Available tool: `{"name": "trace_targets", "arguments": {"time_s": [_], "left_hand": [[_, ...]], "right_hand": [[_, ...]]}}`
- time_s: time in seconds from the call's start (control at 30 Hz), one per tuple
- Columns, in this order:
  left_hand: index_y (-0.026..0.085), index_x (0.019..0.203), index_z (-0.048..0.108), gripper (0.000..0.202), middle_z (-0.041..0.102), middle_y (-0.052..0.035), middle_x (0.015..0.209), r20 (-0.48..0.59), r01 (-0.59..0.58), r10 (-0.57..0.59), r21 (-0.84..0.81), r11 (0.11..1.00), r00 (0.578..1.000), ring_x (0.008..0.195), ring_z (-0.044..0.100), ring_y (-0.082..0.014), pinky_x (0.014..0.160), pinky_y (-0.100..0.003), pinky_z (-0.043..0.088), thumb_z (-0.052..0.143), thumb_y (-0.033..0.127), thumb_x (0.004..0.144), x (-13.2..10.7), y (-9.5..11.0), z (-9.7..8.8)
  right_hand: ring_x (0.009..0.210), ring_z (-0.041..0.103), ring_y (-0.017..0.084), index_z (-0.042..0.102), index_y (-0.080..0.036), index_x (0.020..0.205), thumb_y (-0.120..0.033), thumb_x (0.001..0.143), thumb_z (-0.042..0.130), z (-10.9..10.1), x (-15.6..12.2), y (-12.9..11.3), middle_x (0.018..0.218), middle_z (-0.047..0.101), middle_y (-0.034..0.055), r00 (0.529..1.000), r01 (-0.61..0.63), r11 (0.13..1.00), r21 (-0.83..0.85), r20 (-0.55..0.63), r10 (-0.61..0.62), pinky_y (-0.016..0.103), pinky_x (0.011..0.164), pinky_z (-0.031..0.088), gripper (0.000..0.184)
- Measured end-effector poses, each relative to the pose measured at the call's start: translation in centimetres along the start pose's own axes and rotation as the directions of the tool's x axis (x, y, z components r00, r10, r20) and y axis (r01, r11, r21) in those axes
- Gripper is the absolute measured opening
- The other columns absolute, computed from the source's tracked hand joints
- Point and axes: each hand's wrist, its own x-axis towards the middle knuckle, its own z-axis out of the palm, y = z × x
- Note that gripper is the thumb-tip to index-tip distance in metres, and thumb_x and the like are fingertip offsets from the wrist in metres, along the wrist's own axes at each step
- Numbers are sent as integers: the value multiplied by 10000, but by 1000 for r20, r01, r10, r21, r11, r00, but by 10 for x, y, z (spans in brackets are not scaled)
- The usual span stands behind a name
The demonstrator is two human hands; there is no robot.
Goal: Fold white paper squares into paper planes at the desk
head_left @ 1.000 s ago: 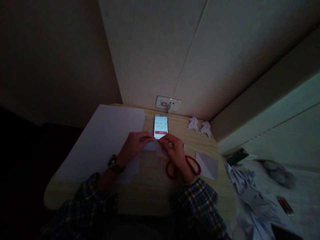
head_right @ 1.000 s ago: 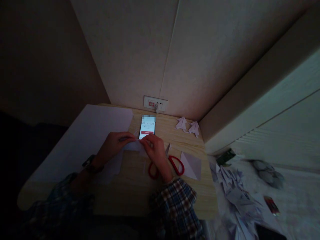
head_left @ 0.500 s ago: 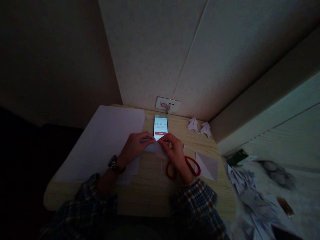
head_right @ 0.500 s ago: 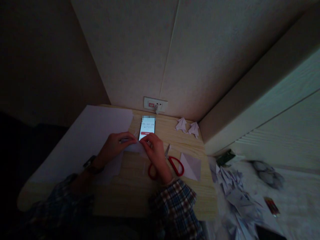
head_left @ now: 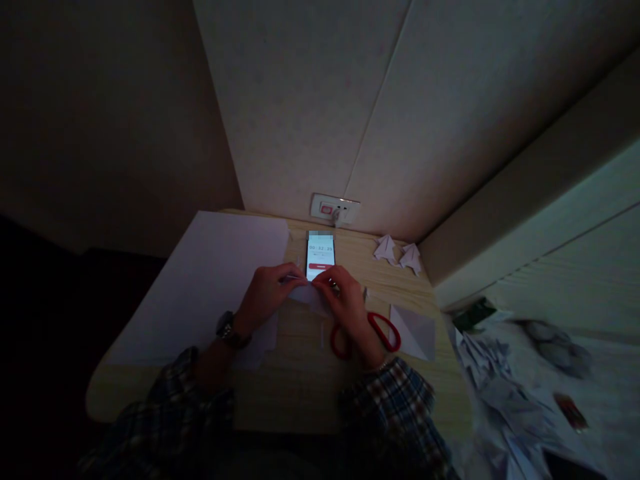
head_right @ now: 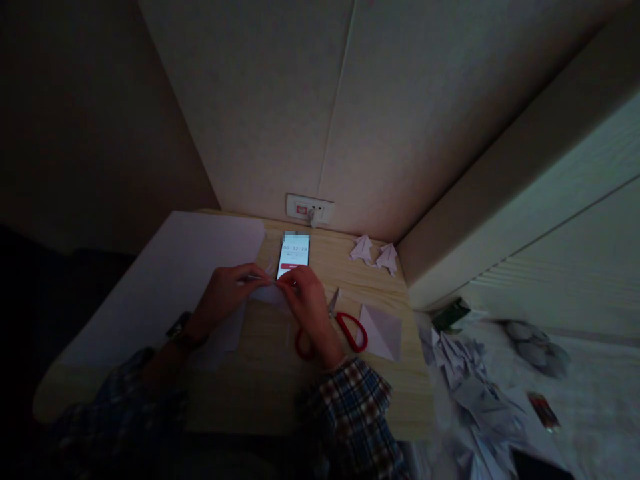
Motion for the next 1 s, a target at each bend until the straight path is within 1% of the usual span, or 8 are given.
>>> {"name": "trace_targets", "arguments": {"time_s": [0.17,0.27,0.37,0.57,0.63,0.77,0.9,1.0], "left_hand": [[201,726,705,227,751,-2,757,-8,-39,39,8,999,999,705,675,-169,690,-249,486,567,347,832,-1,2,1],[206,727,707,250,756,-1,768,-7,-46,46,23,999,999,718,678,-174,693,-249,482,536,343,848,-1,2,1],[212,723,705,254,757,1,770,-15,-54,54,48,997,998,733,681,-179,703,-248,482,526,340,851,-2,3,1],[218,734,701,222,755,12,780,-5,-85,86,76,993,996,719,678,-169,716,-238,487,536,310,850,-4,7,3],[217,726,698,210,752,14,770,-39,-83,87,89,993,995,715,673,-167,716,-236,484,545,300,843,-4,6,1],[204,730,695,165,748,13,768,-163,-34,53,116,993,985,729,666,-170,718,-238,477,588,297,815,-3,3,-4],[192,733,696,159,743,8,763,-172,-30,46,92,995,984,717,659,-168,710,-244,472,607,303,804,-2,1,-6],[189,736,692,155,740,5,766,-177,-31,43,71,997,983,717,657,-165,707,-241,480,609,303,801,-1,2,-6]], "right_hand": [[749,520,189,563,-216,729,-202,894,516,0,-2,-3,750,568,37,997,68,991,-116,-18,-70,309,682,425,172],[737,503,197,546,-215,720,-203,893,502,0,-3,-3,742,552,40,996,81,984,-161,-11,-84,319,669,407,180],[732,503,195,557,-217,735,-222,893,508,1,-4,-3,742,555,36,998,66,985,-160,-12,-69,321,672,403,166],[780,525,202,566,-216,767,-215,893,494,1,-3,-7,777,572,47,995,94,990,-106,29,-92,323,708,421,145],[760,520,197,545,-218,734,-208,885,494,0,-2,-8,751,558,39,996,88,991,-105,11,-87,316,692,413,160],[731,506,183,505,-215,693,-176,860,495,-4,-1,-6,719,529,21,996,78,990,-119,-43,-84,304,671,388,172],[730,506,178,503,-212,690,-167,857,493,-5,-2,-3,717,523,16,994,81,989,-126,-62,-89,299,676,389,173],[756,524,180,539,-213,728,-173,871,482,-5,-2,-2,748,560,24,993,81,992,-96,-83,-89,302,701,406,158]]}}
